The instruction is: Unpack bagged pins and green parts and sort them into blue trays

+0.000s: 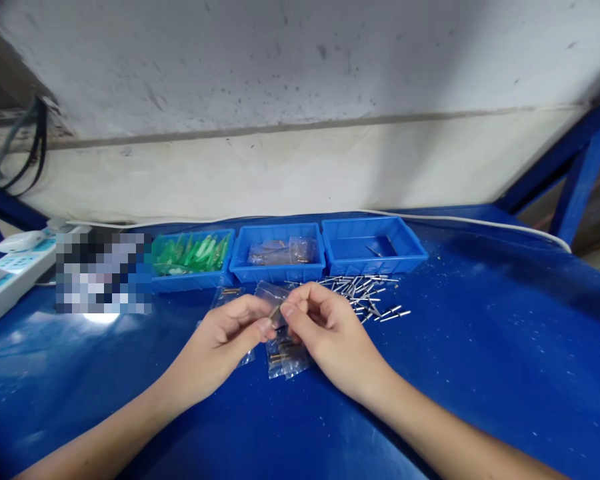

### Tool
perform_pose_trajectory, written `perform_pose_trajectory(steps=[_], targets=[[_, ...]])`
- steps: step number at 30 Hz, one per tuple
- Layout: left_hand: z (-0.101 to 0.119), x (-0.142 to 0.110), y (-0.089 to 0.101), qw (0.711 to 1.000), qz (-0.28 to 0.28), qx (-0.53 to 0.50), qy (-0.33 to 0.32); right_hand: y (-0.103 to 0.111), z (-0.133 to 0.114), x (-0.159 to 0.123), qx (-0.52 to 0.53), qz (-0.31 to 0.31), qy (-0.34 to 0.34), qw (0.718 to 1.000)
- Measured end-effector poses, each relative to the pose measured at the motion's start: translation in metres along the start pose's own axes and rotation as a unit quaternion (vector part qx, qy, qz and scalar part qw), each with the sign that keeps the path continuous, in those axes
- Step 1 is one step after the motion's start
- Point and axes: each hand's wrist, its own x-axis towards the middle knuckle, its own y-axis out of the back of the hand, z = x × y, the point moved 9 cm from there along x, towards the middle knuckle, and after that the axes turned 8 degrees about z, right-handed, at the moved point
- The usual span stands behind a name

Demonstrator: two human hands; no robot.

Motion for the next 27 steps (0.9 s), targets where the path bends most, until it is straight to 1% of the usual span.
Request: perform_pose_trajectory(steps=[3,5,8,11,13,15,18,20,27], targets=[[0.0,0.002,0.004,1.0,0.023,0.016,-0.006,-0.005,-0.002,-0.002,-0.046,-0.016,0.017,0.999],[-0.001,0.003,0.008,0.998,0.04,0.055,-0.015,-0.007,-0.005,-0.004,-0.096,-0.017,0.041,0.994],[0.003,0.002,0.01,0.99,0.053,0.125,-0.048,-0.007,-0.012,-0.007,-0.176,-0.011,0.09,0.98],[0.006,0.001,0.009,0.986,0.042,0.146,-0.066,-0.007,-0.024,-0.01,-0.236,-0.001,0.159,0.959],[0.006,0.001,0.007,0.989,0.028,0.134,-0.06,-0.007,-0.027,-0.011,-0.258,-0.003,0.177,0.95],[0.006,0.001,0.006,0.99,0.02,0.128,-0.056,-0.007,-0.025,-0.009,-0.264,-0.017,0.161,0.951],[0.008,0.0,0.006,0.988,0.026,0.138,-0.066,-0.009,-0.019,-0.007,-0.255,-0.043,0.117,0.959],[0.009,-0.001,0.006,0.986,0.029,0.144,-0.074,-0.009,-0.016,-0.007,-0.248,-0.048,0.1,0.962],[0.01,0.0,0.006,0.984,0.03,0.161,-0.077,-0.011,-0.014,-0.008,-0.256,-0.064,0.099,0.959]])
